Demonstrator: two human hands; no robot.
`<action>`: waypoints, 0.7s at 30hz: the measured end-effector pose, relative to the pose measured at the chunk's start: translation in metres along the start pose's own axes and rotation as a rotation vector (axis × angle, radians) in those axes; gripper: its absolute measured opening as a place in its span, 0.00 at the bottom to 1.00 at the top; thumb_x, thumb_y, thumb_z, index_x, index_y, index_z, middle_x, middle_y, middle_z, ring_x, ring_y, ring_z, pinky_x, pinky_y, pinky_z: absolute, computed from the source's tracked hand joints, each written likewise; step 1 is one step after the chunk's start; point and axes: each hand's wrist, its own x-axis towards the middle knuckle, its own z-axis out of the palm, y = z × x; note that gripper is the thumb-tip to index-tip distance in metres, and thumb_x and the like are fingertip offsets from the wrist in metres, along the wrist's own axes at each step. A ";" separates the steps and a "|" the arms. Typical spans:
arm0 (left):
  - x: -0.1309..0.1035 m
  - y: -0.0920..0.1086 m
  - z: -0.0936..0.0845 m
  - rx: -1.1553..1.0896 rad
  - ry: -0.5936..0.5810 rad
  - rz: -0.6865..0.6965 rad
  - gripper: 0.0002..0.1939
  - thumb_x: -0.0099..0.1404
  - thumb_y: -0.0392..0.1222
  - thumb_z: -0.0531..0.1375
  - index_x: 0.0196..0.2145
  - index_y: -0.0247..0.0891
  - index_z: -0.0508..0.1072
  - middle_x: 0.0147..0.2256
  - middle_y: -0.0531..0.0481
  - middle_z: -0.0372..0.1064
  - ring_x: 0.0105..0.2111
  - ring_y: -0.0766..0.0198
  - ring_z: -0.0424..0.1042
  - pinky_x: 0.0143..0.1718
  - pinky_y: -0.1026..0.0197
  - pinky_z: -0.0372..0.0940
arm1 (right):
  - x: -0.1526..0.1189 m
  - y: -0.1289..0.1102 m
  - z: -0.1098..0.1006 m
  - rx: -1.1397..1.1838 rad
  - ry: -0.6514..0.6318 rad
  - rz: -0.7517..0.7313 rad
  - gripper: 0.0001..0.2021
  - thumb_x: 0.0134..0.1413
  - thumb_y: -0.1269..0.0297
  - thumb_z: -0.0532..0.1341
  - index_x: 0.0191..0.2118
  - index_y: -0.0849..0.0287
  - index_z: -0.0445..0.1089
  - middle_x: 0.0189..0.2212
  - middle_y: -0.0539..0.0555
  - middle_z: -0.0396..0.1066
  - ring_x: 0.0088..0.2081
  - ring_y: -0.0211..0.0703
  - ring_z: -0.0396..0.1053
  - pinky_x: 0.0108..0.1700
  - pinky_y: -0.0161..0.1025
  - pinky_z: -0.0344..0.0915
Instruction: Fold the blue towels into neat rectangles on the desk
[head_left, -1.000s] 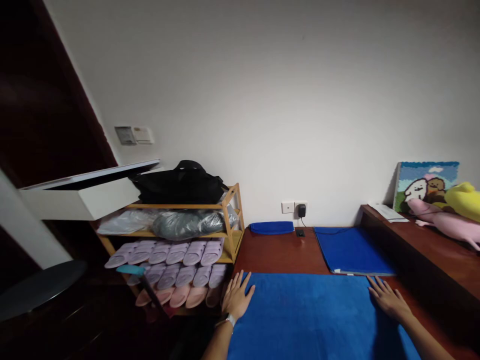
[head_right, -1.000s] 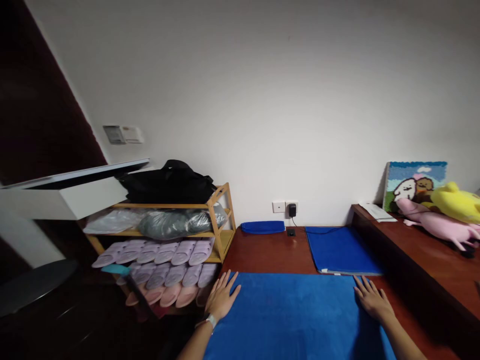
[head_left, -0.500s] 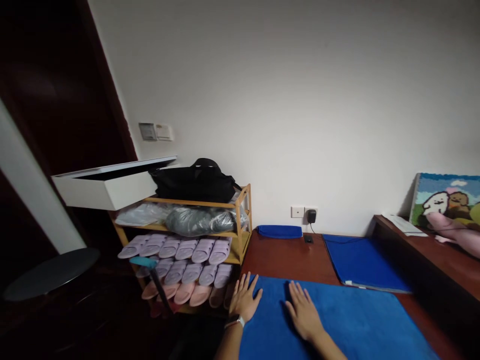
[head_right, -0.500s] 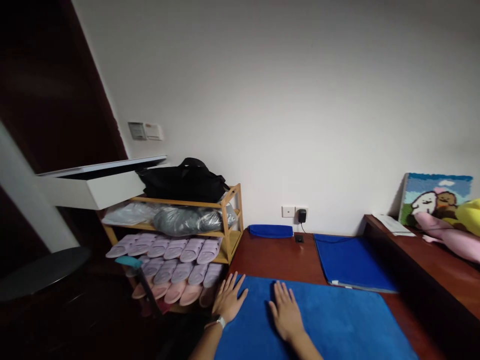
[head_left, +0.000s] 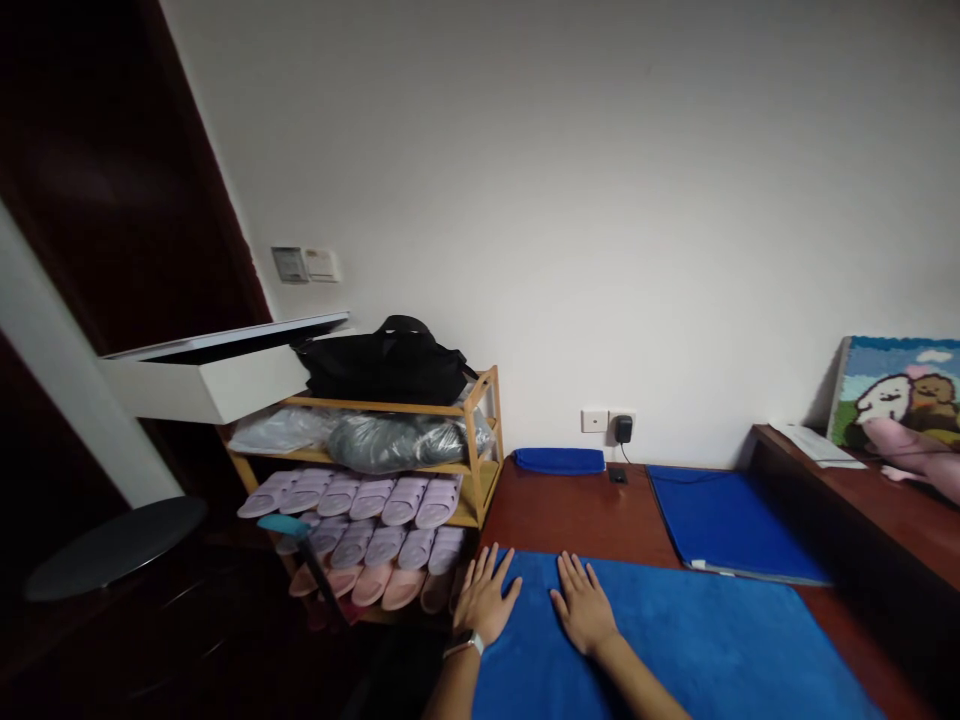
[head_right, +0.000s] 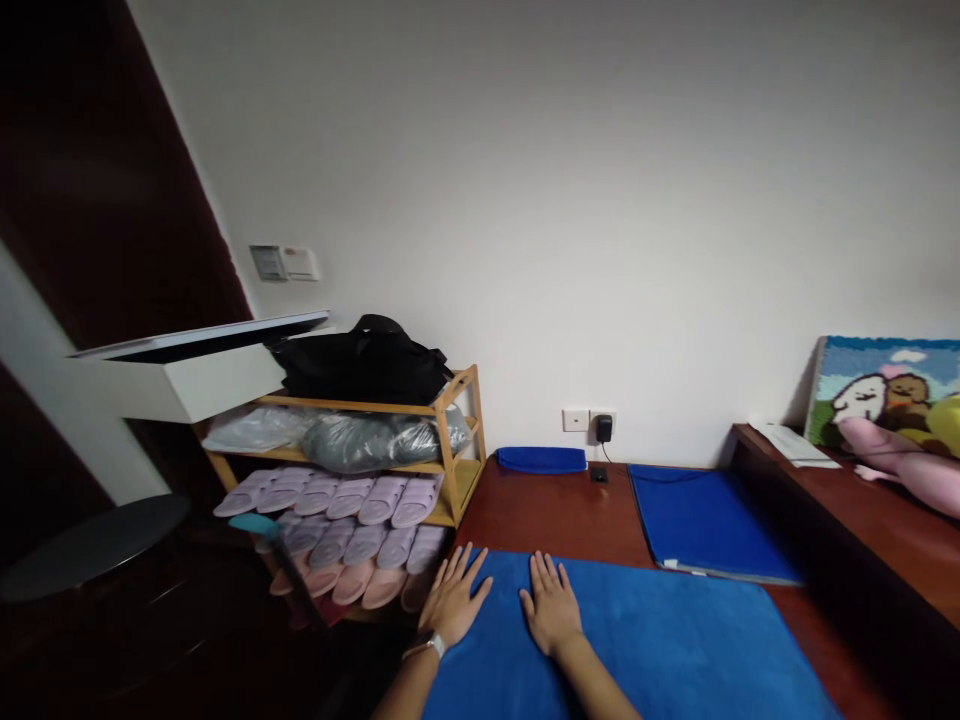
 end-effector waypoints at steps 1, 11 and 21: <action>0.001 0.000 -0.001 0.000 -0.003 -0.001 0.33 0.76 0.60 0.49 0.73 0.51 0.57 0.75 0.47 0.49 0.74 0.49 0.47 0.73 0.39 0.45 | -0.007 0.015 -0.005 -0.005 0.015 0.018 0.36 0.72 0.45 0.41 0.77 0.57 0.46 0.76 0.56 0.43 0.76 0.54 0.41 0.76 0.60 0.40; 0.009 0.001 -0.008 0.041 -0.049 -0.021 0.33 0.76 0.60 0.49 0.73 0.50 0.57 0.75 0.46 0.48 0.75 0.51 0.47 0.73 0.43 0.44 | -0.111 0.220 -0.068 -0.194 0.081 0.400 0.38 0.69 0.44 0.38 0.76 0.61 0.46 0.76 0.53 0.44 0.76 0.48 0.39 0.76 0.53 0.41; 0.016 -0.005 -0.008 0.097 -0.064 -0.027 0.34 0.74 0.61 0.48 0.73 0.50 0.58 0.75 0.49 0.49 0.74 0.52 0.48 0.73 0.42 0.46 | -0.168 0.351 -0.092 -0.216 0.218 0.576 0.40 0.66 0.46 0.37 0.75 0.64 0.52 0.75 0.56 0.48 0.75 0.52 0.44 0.75 0.52 0.46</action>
